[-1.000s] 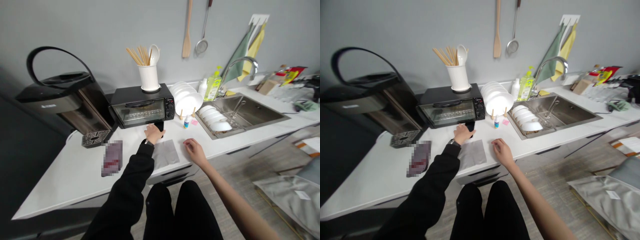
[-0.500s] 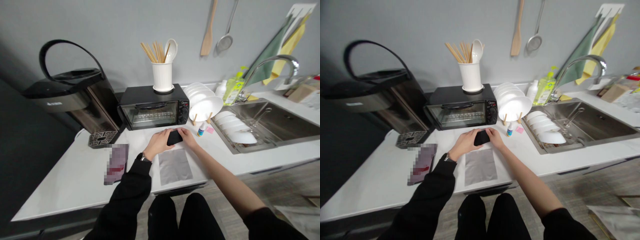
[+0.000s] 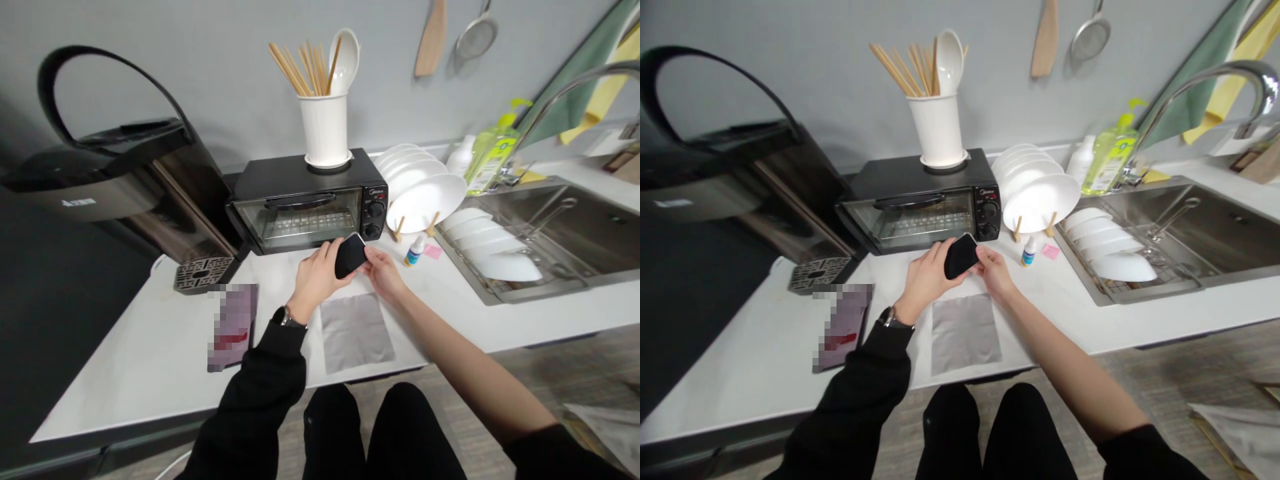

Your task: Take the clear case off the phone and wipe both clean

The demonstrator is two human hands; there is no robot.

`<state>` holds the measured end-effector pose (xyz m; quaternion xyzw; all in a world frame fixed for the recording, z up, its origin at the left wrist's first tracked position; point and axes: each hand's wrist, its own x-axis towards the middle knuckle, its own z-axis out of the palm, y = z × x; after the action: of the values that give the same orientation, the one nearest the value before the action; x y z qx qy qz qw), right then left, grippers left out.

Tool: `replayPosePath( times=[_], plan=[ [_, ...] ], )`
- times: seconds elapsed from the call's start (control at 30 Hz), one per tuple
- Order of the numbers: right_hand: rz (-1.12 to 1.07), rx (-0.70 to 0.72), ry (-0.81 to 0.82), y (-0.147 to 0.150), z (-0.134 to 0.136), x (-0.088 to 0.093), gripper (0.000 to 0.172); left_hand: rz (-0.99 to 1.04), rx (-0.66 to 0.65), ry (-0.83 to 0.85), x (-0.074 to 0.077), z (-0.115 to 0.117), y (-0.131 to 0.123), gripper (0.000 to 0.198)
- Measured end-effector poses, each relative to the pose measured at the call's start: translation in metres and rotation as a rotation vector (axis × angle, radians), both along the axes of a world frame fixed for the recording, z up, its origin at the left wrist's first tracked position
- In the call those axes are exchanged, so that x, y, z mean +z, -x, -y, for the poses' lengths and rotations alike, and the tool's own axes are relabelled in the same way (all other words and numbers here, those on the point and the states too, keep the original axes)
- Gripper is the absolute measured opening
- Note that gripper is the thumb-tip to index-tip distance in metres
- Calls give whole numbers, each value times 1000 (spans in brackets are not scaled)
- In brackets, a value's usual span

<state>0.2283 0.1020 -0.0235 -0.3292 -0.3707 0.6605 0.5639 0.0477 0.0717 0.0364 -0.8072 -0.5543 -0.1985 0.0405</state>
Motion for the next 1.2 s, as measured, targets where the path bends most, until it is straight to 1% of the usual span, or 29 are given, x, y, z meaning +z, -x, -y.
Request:
replayPosePath(
  times=[0.1,0.3,0.4,0.47,0.53,0.6,0.7,0.77,0.87,0.93,0.97,1.0,1.03,1.07,1.13,1.2],
  plan=[
    [-54,-8,1,1,4,-1,34,26,30,-2,-1,5,-6,78],
    [-99,63,60,-7,2,-1,28,98,42,32,-5,8,-8,82],
    [-113,112,83,-9,2,2,27,168,6,51,-5,7,-5,86],
    [-113,142,88,-9,3,4,29,242,-44,78,-5,7,-3,90],
    [-107,151,80,-8,4,5,31,361,-94,110,-5,7,-3,91],
    [-99,128,57,-6,4,7,31,515,-149,118,-7,7,-3,86],
    [-76,53,6,0,2,7,33,735,-207,94,-13,4,-4,74],
    [-56,-9,-25,4,0,6,39,866,-211,75,-17,0,-3,74],
    [-42,-107,-54,4,-1,5,48,1140,-231,8,-17,-8,8,75],
    [-47,-160,-67,1,-2,4,51,1344,-288,-36,-12,-12,22,71],
    [-51,-178,-73,-1,-2,4,52,1411,-313,-44,-8,-14,29,69],
    [-56,-187,-80,-2,-2,5,52,1427,-323,-26,-6,-16,36,68],
    [-60,-189,-87,-3,-2,6,52,1394,-307,0,-4,-17,41,66],
    [-63,-182,-94,-4,-1,7,52,1312,-280,34,-3,-18,45,65],
    [-69,-153,-108,-4,1,10,51,1044,-225,98,-5,-20,48,68],
    [-72,-122,-120,-3,3,13,49,745,-204,138,-12,-22,45,78]
  ],
)
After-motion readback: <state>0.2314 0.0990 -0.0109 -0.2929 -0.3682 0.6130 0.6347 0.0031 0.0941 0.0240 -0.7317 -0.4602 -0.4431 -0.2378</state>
